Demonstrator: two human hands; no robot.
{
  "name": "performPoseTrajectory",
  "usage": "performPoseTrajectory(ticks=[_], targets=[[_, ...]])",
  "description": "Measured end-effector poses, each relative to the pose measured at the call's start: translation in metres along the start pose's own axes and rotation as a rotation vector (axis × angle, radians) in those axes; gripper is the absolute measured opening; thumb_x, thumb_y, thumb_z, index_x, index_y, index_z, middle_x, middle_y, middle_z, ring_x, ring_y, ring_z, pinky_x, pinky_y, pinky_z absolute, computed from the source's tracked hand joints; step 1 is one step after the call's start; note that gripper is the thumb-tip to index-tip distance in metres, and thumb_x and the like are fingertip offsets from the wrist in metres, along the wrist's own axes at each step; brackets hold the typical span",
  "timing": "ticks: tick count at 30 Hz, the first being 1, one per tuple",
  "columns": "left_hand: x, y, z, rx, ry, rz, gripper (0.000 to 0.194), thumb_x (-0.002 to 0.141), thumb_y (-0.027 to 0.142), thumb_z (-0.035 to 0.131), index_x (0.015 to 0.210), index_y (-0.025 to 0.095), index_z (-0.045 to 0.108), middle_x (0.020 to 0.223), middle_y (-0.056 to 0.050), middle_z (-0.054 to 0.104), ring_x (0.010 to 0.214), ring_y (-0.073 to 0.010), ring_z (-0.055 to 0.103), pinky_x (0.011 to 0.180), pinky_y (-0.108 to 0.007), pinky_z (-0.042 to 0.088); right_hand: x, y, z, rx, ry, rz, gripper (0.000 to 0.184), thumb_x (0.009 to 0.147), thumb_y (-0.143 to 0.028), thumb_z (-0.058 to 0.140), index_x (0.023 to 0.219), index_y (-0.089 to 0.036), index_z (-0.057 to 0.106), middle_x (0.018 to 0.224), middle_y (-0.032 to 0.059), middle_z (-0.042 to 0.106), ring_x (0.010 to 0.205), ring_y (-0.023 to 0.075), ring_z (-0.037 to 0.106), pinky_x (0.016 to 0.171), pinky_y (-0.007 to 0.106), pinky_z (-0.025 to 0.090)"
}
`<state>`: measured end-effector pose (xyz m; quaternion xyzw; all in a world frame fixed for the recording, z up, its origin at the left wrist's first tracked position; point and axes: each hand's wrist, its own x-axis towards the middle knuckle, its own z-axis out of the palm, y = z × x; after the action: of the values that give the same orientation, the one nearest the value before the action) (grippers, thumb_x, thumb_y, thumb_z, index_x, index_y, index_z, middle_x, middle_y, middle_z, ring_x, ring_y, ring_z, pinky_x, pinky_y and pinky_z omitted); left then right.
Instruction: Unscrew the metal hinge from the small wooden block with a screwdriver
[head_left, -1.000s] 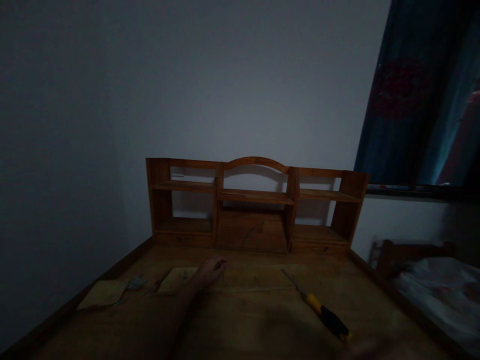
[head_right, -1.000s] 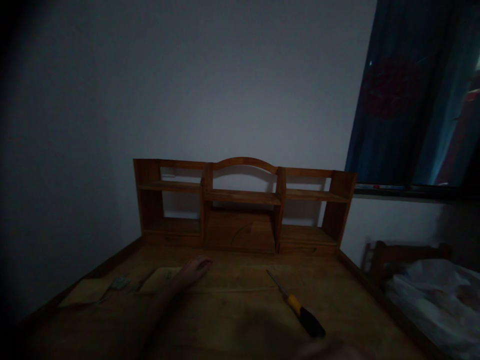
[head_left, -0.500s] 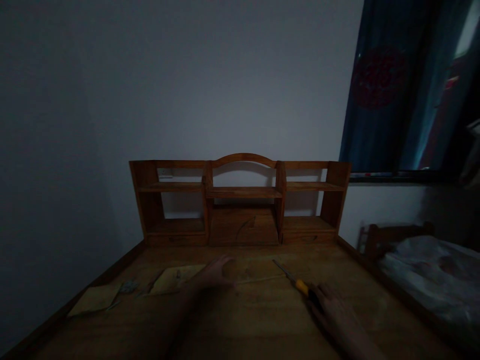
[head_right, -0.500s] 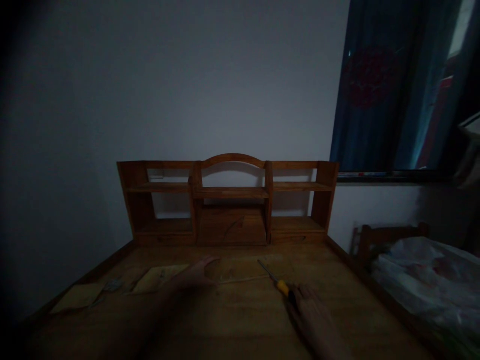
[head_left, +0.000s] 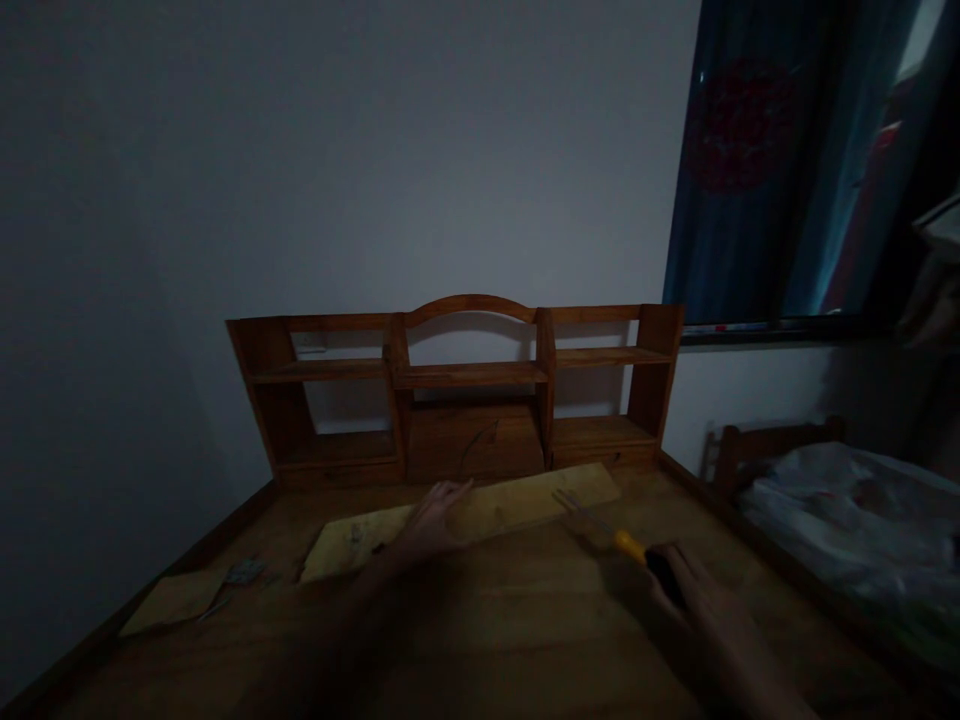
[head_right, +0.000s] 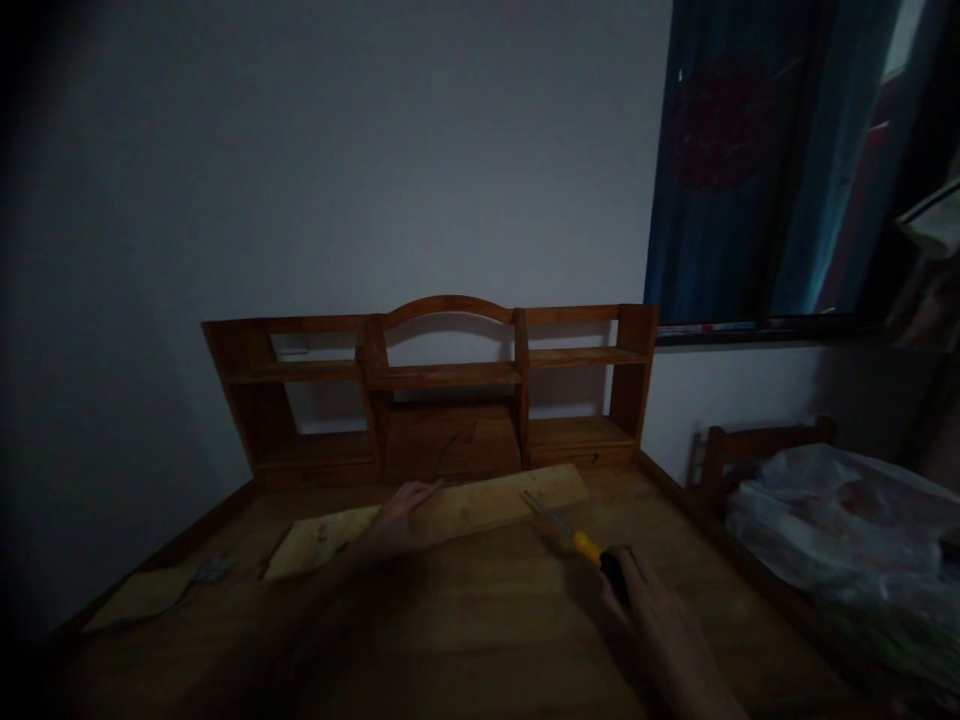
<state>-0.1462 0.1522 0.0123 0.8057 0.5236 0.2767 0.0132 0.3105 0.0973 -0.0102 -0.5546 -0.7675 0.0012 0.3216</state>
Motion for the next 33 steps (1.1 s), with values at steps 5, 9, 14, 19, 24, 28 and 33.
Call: performPoseTrajectory(ticks=[5, 9, 14, 19, 24, 28, 33], targets=[[0.063, 0.053, 0.005, -0.160, 0.150, 0.059, 0.093, 0.072, 0.060, 0.078, 0.151, 0.024, 0.046, 0.133, -0.009, 0.051, 0.126, -0.0247, 0.049, 0.114, -0.040, 0.039, -0.011, 0.032, -0.032, -0.086, 0.245, -0.085, 0.030, 0.100, -0.047, 0.046, 0.115, -0.022, 0.051, 0.104, 0.0062, 0.061, 0.081, 0.0181, 0.066, 0.065, 0.029, 0.051], [0.115, 0.106, 0.031, -0.252, 0.162, 0.117, 0.098, 0.067, 0.066, 0.079, 0.150, 0.023, 0.048, 0.130, -0.009, 0.051, 0.123, -0.0245, 0.050, 0.112, -0.038, 0.041, -0.018, 0.055, -0.055, -0.164, 0.433, -0.133, 0.038, 0.100, -0.053, 0.044, 0.114, -0.019, 0.054, 0.107, 0.0094, 0.062, 0.091, 0.0211, 0.065, 0.078, 0.032, 0.051], [0.158, 0.164, 0.086, -0.257, 0.089, 0.214, 0.109, 0.062, 0.074, 0.078, 0.150, 0.016, 0.047, 0.129, -0.011, 0.056, 0.121, -0.0268, 0.050, 0.111, -0.038, 0.040, -0.035, 0.090, -0.063, -0.178, 0.469, -0.039, 0.047, 0.099, -0.061, 0.042, 0.119, -0.020, 0.054, 0.113, 0.0078, 0.062, 0.098, 0.0215, 0.065, 0.085, 0.033, 0.049], [0.180, 0.196, 0.142, -0.240, 0.007, 0.216, 0.110, 0.060, 0.078, 0.076, 0.149, 0.017, 0.049, 0.132, -0.011, 0.056, 0.125, -0.0295, 0.048, 0.109, -0.039, 0.041, -0.062, 0.112, -0.055, -0.195, 0.442, 0.002, 0.047, 0.100, -0.060, 0.041, 0.117, -0.019, 0.055, 0.110, 0.0088, 0.061, 0.098, 0.0213, 0.065, 0.085, 0.033, 0.050], [0.192, 0.207, 0.174, -0.235, 0.000, 0.167, 0.103, 0.060, 0.078, 0.075, 0.141, 0.017, 0.057, 0.128, -0.010, 0.057, 0.122, -0.0272, 0.050, 0.110, -0.038, 0.040, -0.080, 0.115, -0.044, -0.181, 0.414, 0.010, 0.043, 0.101, -0.057, 0.042, 0.118, -0.020, 0.055, 0.104, 0.0071, 0.060, 0.091, 0.0180, 0.066, 0.078, 0.030, 0.052], [0.201, 0.211, 0.182, -0.190, 0.002, 0.167, 0.103, 0.058, 0.079, 0.075, 0.140, 0.018, 0.059, 0.127, -0.010, 0.058, 0.120, -0.0271, 0.051, 0.108, -0.038, 0.042, -0.078, 0.117, -0.032, -0.126, 0.402, 0.131, 0.043, 0.102, -0.056, 0.039, 0.115, -0.018, 0.055, 0.107, 0.0091, 0.060, 0.095, 0.0209, 0.065, 0.082, 0.034, 0.051], [0.212, 0.214, 0.191, -0.134, -0.014, 0.179, 0.096, 0.059, 0.076, 0.076, 0.135, 0.019, 0.063, 0.126, -0.010, 0.059, 0.122, -0.0296, 0.051, 0.109, -0.040, 0.042, -0.067, 0.120, -0.020, -0.102, 0.433, 0.171, 0.048, 0.101, -0.060, 0.038, 0.108, -0.016, 0.057, 0.102, 0.0103, 0.060, 0.091, 0.0241, 0.064, 0.079, 0.038, 0.051]])
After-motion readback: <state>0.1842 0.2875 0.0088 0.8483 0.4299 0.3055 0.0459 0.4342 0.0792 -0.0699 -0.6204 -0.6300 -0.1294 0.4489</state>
